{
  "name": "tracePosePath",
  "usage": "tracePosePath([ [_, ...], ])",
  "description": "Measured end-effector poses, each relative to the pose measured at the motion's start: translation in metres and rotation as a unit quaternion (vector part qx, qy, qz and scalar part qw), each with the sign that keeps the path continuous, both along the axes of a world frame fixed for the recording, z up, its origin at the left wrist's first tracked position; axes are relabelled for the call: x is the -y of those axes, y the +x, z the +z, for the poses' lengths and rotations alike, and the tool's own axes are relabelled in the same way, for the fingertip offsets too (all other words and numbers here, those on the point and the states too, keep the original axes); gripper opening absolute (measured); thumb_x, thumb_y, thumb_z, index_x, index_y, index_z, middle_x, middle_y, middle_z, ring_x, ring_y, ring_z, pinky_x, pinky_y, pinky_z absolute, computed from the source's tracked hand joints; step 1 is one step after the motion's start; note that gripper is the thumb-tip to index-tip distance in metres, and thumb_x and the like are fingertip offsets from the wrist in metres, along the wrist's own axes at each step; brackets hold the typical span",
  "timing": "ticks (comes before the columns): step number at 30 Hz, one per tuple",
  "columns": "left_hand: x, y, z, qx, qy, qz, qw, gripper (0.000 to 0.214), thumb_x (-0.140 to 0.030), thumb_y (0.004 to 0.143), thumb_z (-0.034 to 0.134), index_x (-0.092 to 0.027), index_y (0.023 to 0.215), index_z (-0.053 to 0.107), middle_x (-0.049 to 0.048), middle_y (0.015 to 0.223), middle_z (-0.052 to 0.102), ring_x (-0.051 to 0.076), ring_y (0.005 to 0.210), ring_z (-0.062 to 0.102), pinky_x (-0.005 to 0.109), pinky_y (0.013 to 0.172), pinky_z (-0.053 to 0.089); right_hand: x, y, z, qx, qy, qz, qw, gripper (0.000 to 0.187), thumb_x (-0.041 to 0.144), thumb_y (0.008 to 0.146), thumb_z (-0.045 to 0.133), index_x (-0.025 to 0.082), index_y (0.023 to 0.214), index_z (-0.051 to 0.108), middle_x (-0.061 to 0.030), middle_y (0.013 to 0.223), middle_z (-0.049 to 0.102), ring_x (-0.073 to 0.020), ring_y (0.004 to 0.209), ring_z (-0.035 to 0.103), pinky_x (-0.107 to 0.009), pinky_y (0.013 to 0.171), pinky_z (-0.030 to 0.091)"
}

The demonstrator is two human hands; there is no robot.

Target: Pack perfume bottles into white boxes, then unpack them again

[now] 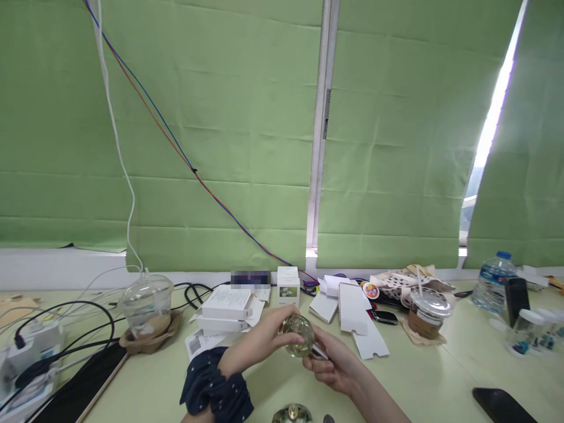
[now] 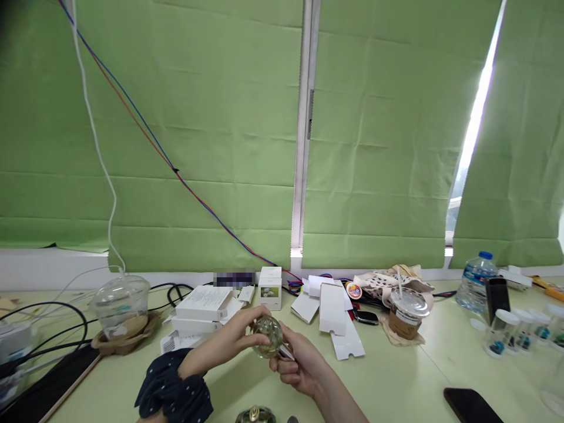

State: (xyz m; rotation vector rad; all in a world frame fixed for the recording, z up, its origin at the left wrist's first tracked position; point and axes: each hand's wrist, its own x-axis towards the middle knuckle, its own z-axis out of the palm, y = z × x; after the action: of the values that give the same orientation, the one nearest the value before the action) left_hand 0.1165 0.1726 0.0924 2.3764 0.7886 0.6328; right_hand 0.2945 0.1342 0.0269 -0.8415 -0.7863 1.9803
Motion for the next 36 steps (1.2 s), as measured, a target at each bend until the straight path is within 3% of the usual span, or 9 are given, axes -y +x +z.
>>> tracePosePath([
  [5, -0.009, -0.005, -0.006, -0.033, -0.006, 0.051, 0.998, 0.036, -0.052, 0.088, 0.049, -0.021, 0.101, 0.059, 0.0008, 0.086, 0.062, 0.019, 0.079, 0.055, 0.028, 0.071, 0.042, 0.0, -0.004, -0.002, 0.003, 0.108, -0.076, 0.991, 0.048, 0.057, 0.065, 0.077, 0.014, 0.066, 0.056, 0.0016, 0.048, 0.059, 0.0014, 0.032, 0.023, -0.014, 0.033, 0.011],
  [11, -0.005, -0.002, -0.001, -0.013, -0.019, 0.086, 0.996, 0.032, -0.049, 0.089, 0.047, -0.023, 0.101, 0.061, -0.0003, 0.085, 0.065, 0.019, 0.08, 0.057, 0.028, 0.072, 0.043, 0.002, -0.007, -0.003, -0.018, 0.141, -0.06, 0.988, 0.046, 0.052, 0.066, 0.08, 0.011, 0.062, 0.061, -0.0014, 0.055, 0.061, 0.0004, 0.035, 0.026, -0.018, 0.037, 0.015],
  [19, -0.007, 0.0, 0.0, -0.011, -0.015, 0.129, 0.992, 0.029, -0.045, 0.083, 0.053, -0.02, 0.088, 0.067, 0.0047, 0.091, 0.071, 0.024, 0.089, 0.061, 0.031, 0.078, 0.043, 0.004, -0.011, -0.008, 0.011, 0.212, -0.076, 0.974, 0.041, 0.05, 0.067, 0.08, 0.009, 0.068, 0.071, -0.0025, 0.061, 0.062, -0.0047, 0.048, 0.044, -0.02, 0.048, 0.035],
  [25, -0.012, -0.003, -0.004, -0.013, -0.015, 0.143, 0.99, 0.029, -0.043, 0.085, 0.05, -0.019, 0.081, 0.065, 0.0045, 0.084, 0.071, 0.024, 0.084, 0.062, 0.031, 0.074, 0.042, 0.001, -0.011, -0.015, 0.044, 0.19, -0.191, 0.962, 0.044, 0.042, 0.051, 0.09, 0.014, 0.081, 0.074, -0.0016, 0.062, 0.066, -0.0122, 0.06, 0.059, -0.026, 0.062, 0.049],
  [32, -0.017, -0.012, -0.01, -0.033, -0.042, 0.09, 0.994, 0.036, -0.05, 0.081, 0.057, -0.02, 0.102, 0.055, -0.003, 0.071, 0.061, 0.017, 0.065, 0.054, 0.025, 0.057, 0.036, -0.006, -0.004, -0.018, -0.01, 0.172, -0.242, 0.955, 0.039, 0.038, 0.051, 0.091, 0.016, 0.074, 0.069, -0.001, 0.066, 0.067, -0.0127, 0.062, 0.062, -0.027, 0.064, 0.051],
  [36, -0.015, -0.014, -0.01, -0.069, -0.062, 0.02, 0.995, 0.039, -0.041, 0.072, 0.069, -0.024, 0.106, 0.06, -0.0015, 0.088, 0.065, 0.018, 0.076, 0.057, 0.024, 0.065, 0.041, -0.008, -0.003, -0.022, -0.004, 0.179, -0.25, 0.952, 0.036, 0.036, 0.052, 0.091, 0.016, 0.072, 0.068, -0.0034, 0.071, 0.071, -0.0126, 0.063, 0.061, -0.024, 0.059, 0.046],
])
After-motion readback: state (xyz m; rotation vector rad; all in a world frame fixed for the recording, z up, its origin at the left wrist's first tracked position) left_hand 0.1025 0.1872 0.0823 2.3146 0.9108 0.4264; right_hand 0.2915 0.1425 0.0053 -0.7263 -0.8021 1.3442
